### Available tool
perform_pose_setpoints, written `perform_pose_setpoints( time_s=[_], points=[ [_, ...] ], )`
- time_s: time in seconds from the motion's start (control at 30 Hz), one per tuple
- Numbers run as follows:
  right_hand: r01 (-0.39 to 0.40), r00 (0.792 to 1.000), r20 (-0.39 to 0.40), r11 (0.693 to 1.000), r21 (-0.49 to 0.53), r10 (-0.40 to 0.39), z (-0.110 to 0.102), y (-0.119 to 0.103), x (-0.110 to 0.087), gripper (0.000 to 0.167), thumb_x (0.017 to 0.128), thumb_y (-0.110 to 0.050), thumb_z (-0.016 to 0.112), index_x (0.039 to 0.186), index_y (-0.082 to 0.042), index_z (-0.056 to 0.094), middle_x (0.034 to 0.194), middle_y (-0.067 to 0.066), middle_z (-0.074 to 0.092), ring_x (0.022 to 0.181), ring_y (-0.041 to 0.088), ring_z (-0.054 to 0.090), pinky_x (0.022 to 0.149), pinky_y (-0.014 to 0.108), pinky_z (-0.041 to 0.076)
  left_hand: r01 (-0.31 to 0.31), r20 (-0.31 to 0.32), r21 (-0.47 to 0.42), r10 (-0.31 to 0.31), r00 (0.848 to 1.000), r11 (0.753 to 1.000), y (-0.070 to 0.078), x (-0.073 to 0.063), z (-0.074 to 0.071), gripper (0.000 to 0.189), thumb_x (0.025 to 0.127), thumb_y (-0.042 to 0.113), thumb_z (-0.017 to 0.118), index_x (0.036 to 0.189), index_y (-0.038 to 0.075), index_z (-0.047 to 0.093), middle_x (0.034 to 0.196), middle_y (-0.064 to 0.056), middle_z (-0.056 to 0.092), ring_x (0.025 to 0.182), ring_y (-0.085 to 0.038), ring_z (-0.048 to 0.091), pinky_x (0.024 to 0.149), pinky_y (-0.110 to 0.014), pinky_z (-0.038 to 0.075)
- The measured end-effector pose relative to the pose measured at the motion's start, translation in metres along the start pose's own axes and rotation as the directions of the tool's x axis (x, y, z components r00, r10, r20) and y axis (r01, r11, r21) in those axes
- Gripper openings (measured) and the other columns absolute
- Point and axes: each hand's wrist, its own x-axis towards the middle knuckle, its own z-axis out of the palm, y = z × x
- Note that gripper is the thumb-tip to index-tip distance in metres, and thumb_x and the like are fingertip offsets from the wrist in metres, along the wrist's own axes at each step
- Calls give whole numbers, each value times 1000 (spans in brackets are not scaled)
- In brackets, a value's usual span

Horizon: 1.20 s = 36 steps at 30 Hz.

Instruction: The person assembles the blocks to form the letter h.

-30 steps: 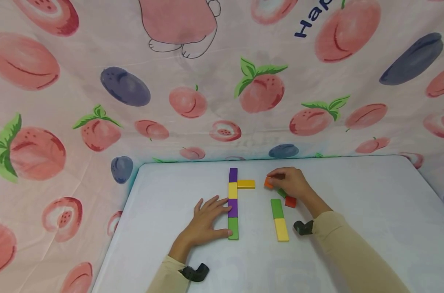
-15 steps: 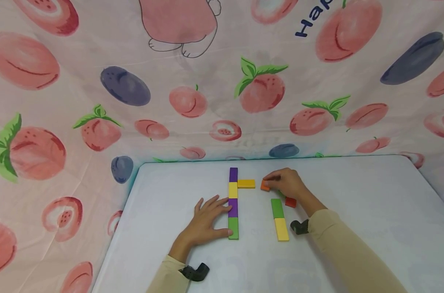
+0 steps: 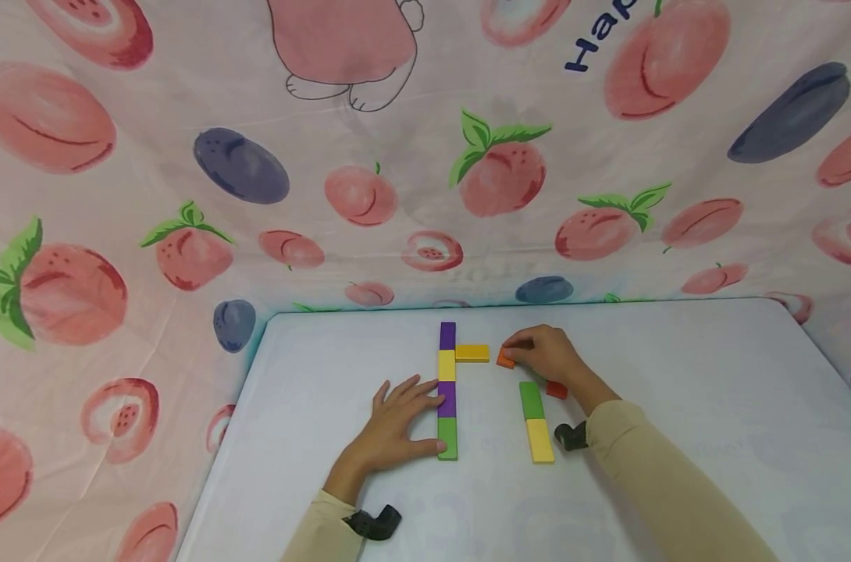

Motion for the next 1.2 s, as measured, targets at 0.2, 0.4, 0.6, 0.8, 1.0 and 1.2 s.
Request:
perform_pose_setpoints(
  time_s=[0.2,0.4,0.6,0.8,1.0,1.2],
  points=[
    [-2,998,70,1000,11,1,-6,7,0,30,97,-34,70,123,-20,75,126,6,72,124,32,59,110,55,45,-9,-2,1,9,1000,1000,-1,1,1,70,85,64,70,145,31,55,165,11,36,159,-19,17,124,-62,-3],
    [1,994,111,999,32,-4,-10,11,0,31,94,-29,74,125,-21,74,129,7,71,125,33,58,110,56,44,-3,5,1,3,1000,1000,1,0,-1,70,85,63,71,145,30,56,165,10,37,159,-20,17,124,-62,-4],
    [-8,996,89,1000,25,6,-7,10,1,30,93,-30,75,123,-23,76,128,7,71,125,33,58,110,55,44,2,10,0,-2,1000,1000,1,0,-1,70,85,63,71,145,31,55,165,11,36,159,-19,16,124,-61,-4],
    [-52,995,89,998,21,49,-4,5,3,31,93,-31,75,124,-26,76,130,6,70,125,33,57,110,54,45,0,9,5,0,1000,1000,1,0,-1,70,86,63,71,146,31,55,165,11,36,159,-20,16,124,-62,-3],
    [-65,994,90,998,24,63,-4,1,3,31,94,-31,74,124,-28,76,132,7,70,126,33,57,110,55,45,7,9,11,-7,1000,1000,1,0,0,71,86,64,70,146,32,55,165,12,36,159,-19,16,124,-61,-4],
    [-53,994,94,998,28,50,-5,1,2,32,94,-31,74,126,-28,74,130,7,70,121,31,59,106,53,47,9,11,12,-9,1000,1000,2,0,0,70,86,64,70,146,32,54,165,12,36,159,-19,16,125,-61,-4]
  ],
)
